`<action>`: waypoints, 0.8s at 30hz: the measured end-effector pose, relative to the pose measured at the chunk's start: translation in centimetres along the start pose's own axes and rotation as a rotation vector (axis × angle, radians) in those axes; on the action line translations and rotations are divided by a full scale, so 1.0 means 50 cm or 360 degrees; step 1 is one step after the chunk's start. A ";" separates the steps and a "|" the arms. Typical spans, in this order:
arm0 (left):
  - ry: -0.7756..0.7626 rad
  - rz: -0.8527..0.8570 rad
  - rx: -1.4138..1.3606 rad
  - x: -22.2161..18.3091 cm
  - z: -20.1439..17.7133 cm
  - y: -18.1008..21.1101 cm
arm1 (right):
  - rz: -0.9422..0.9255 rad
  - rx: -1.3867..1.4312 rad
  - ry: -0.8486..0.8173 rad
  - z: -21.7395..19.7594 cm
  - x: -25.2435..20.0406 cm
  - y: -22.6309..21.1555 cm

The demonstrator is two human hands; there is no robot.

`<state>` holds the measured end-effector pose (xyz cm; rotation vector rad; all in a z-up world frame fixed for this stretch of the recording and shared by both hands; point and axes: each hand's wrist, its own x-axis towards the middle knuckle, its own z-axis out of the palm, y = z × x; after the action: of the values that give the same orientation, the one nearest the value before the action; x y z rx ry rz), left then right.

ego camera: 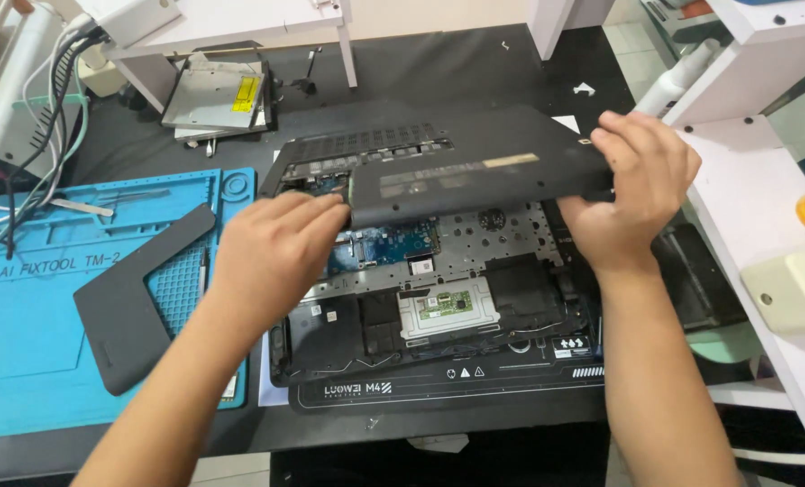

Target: The person connects internal cables to the motherboard of a disassembled laptop. They then place the bottom casing onto the chassis, align it, and secure it using a screwdriver to fasten screws. Finally, they insert a metal drive caddy into the laptop's drive bay.

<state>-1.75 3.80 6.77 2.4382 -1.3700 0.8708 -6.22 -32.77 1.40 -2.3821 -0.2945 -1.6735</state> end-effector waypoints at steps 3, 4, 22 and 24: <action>0.0140 -0.0067 -0.0047 -0.041 0.037 0.028 | -0.0122 -0.0041 -0.0355 -0.030 0.023 -0.006; 0.0145 -0.0082 -0.0031 -0.051 0.045 0.032 | -0.0136 -0.0024 -0.0350 -0.038 0.036 -0.018; 0.0172 -0.1633 -0.0929 -0.132 0.087 -0.006 | 0.0890 0.0264 -0.1807 -0.030 0.042 0.000; 0.0211 -0.1603 -0.0972 -0.138 0.092 -0.008 | 0.0677 0.0461 -0.1758 -0.032 0.023 0.035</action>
<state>-2.31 6.84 -0.97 2.0795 -0.1730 0.2732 -6.79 -34.86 2.92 -2.6114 -0.1451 -0.0310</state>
